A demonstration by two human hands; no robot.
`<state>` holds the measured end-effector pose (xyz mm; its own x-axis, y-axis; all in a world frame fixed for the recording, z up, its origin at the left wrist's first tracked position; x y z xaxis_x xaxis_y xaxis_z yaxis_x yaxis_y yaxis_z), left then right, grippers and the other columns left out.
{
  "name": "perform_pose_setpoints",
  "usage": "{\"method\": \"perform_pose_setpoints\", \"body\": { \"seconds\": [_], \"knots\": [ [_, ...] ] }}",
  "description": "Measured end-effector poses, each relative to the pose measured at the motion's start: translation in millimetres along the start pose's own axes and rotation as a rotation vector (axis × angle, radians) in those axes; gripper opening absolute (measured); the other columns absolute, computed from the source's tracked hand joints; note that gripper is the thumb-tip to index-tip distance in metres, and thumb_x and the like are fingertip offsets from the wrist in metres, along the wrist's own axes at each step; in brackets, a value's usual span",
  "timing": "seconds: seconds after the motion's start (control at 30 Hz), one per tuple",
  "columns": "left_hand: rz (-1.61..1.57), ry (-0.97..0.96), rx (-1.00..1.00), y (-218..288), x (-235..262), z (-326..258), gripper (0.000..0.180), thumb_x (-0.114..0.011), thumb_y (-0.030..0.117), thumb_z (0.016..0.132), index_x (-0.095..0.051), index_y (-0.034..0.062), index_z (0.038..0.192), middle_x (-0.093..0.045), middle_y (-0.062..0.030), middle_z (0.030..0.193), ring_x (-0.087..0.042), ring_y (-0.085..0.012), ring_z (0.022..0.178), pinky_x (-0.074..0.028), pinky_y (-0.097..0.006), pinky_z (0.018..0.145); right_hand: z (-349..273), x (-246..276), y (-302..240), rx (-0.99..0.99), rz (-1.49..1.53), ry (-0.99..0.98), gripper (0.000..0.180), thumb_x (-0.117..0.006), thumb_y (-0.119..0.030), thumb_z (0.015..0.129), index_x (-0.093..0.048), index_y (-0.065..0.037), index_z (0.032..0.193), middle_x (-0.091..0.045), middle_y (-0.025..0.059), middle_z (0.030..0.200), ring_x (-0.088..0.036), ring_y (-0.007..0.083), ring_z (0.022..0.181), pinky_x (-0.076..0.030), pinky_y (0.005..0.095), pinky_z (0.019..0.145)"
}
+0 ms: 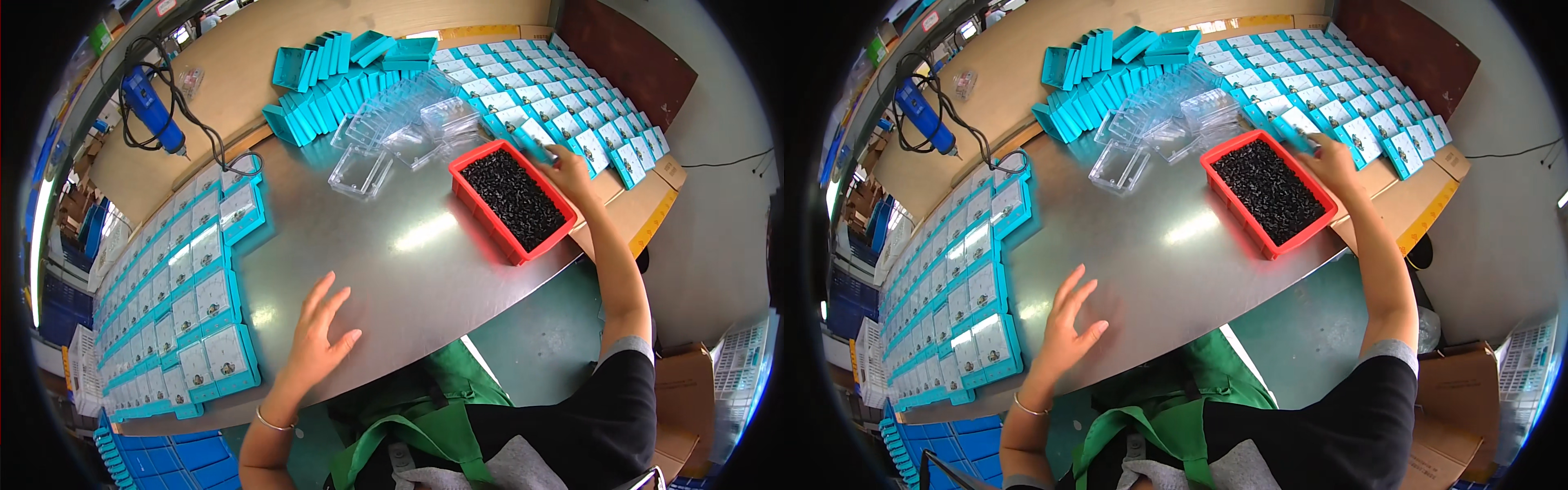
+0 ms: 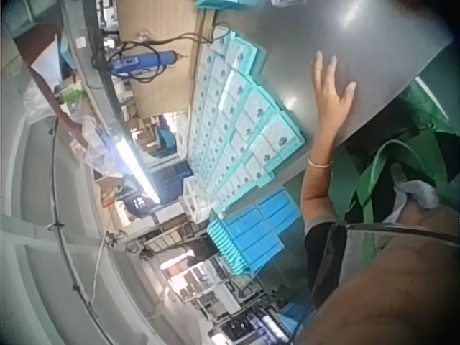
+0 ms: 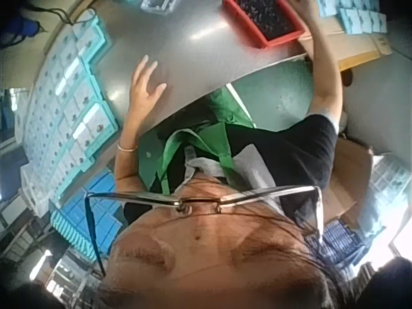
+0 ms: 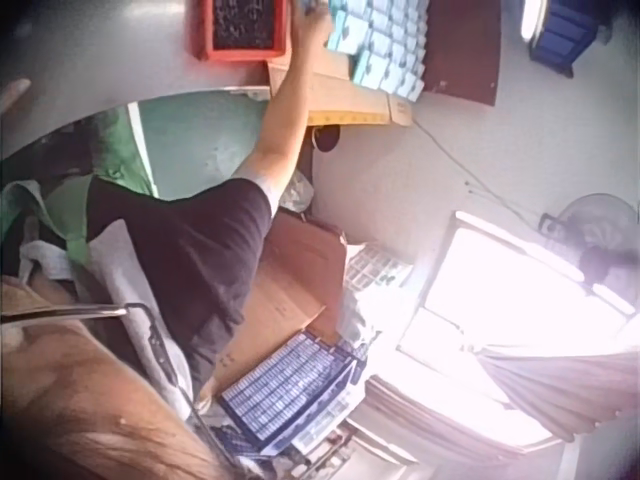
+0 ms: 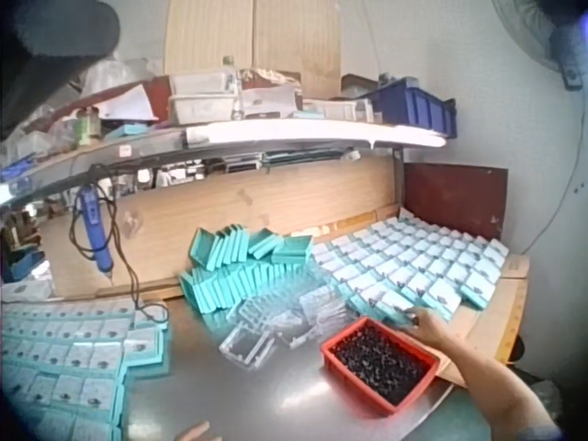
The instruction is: The person assembles small teal-colored electrical devices at a workstation. They use a screwdriver to tighten screws on the front panel, place a clear plastic cover over the dial, and then close the device with a matching teal back cover. The completed units are placed in a stack on the table.
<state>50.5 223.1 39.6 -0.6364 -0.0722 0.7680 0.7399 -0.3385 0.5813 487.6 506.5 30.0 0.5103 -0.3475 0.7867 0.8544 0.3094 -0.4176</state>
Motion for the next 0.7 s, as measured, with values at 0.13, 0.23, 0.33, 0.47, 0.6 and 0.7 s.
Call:
{"method": "perform_pose_setpoints", "body": {
  "seconds": [0.13,0.23,0.33,0.47,0.6,0.7],
  "knots": [
    [-0.267,0.122,0.088,-0.5,-12.6,-27.3,0.050,-0.069,0.011,0.082,-0.050,0.0021,0.128,-0.045,-0.0172,0.136,-0.046,-0.0318,0.126,-0.040,-0.042,0.102,-6.7,33.8,-2.4,-0.117,0.345,0.223,0.022,-0.074,-0.017,0.078,-0.070,0.000,0.092,-0.067,0.0055,0.068,-0.059,0.0087,0.058,-0.045,0.0244,0.054],
    [-0.913,0.106,0.319,-1.8,-30.7,-31.7,0.044,-0.064,0.010,0.087,-0.050,0.0003,0.128,-0.044,-0.0168,0.137,-0.048,-0.0299,0.123,-0.041,-0.040,0.102,-29.3,46.3,-97.2,0.068,0.578,0.072,0.019,-0.071,-0.005,0.080,-0.068,0.000,0.098,-0.069,0.0085,0.093,-0.061,0.0082,0.071,-0.048,0.0221,0.062],
    [-1.545,0.025,0.343,5.4,-34.9,-2.5,0.044,-0.050,0.025,0.096,-0.044,-0.0007,0.131,-0.051,-0.0170,0.130,-0.054,-0.0298,0.118,-0.046,-0.043,0.097,-76.9,39.5,-215.4,0.462,0.496,-0.210,0.029,-0.074,0.002,0.069,-0.065,-0.002,0.096,-0.065,0.0130,0.109,-0.065,0.0223,0.087,-0.051,0.0296,0.066],
    [-1.934,0.089,0.464,-5.0,-43.4,9.1,0.044,-0.048,0.027,0.097,-0.044,-0.0015,0.129,-0.058,-0.0157,0.120,-0.061,-0.0280,0.106,-0.054,-0.043,0.084,-128.4,-3.1,-288.7,0.574,0.596,-0.583,0.030,-0.073,0.003,0.069,-0.062,-0.001,0.096,-0.059,0.0157,0.117,-0.065,0.0220,0.073,-0.054,0.0306,0.059],
    [-1.634,0.215,0.529,-12.8,-21.9,-16.2,0.040,-0.055,0.022,0.093,-0.047,-0.0026,0.124,-0.060,-0.0151,0.114,-0.063,-0.0256,0.098,-0.057,-0.041,0.076,-126.7,-17.6,-307.6,0.511,0.627,-0.677,0.016,-0.067,-0.002,0.081,-0.060,0.002,0.094,-0.061,0.0164,0.113,-0.064,0.0201,0.073,-0.053,0.0310,0.064],
    [-1.493,0.244,0.536,-12.6,-15.0,-30.8,0.040,-0.060,0.018,0.090,-0.047,-0.0031,0.122,-0.060,-0.0142,0.111,-0.064,-0.0235,0.093,-0.057,-0.039,0.072,-118.6,-16.2,-315.8,0.180,1.244,-0.811,0.015,-0.058,-0.011,0.092,-0.056,0.003,0.095,-0.063,0.0177,0.106,-0.066,0.0208,0.081,-0.053,0.0326,0.072]
  ]
}}
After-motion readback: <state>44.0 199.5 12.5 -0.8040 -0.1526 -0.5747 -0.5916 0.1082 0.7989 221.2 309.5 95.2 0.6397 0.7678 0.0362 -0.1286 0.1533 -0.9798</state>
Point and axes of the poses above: each hand's wrist, its own z-axis towards the middle knuckle, its own x-axis out of the back of the hand, y = z × x, the point moved 3 cm from there along z, towards the middle knuckle
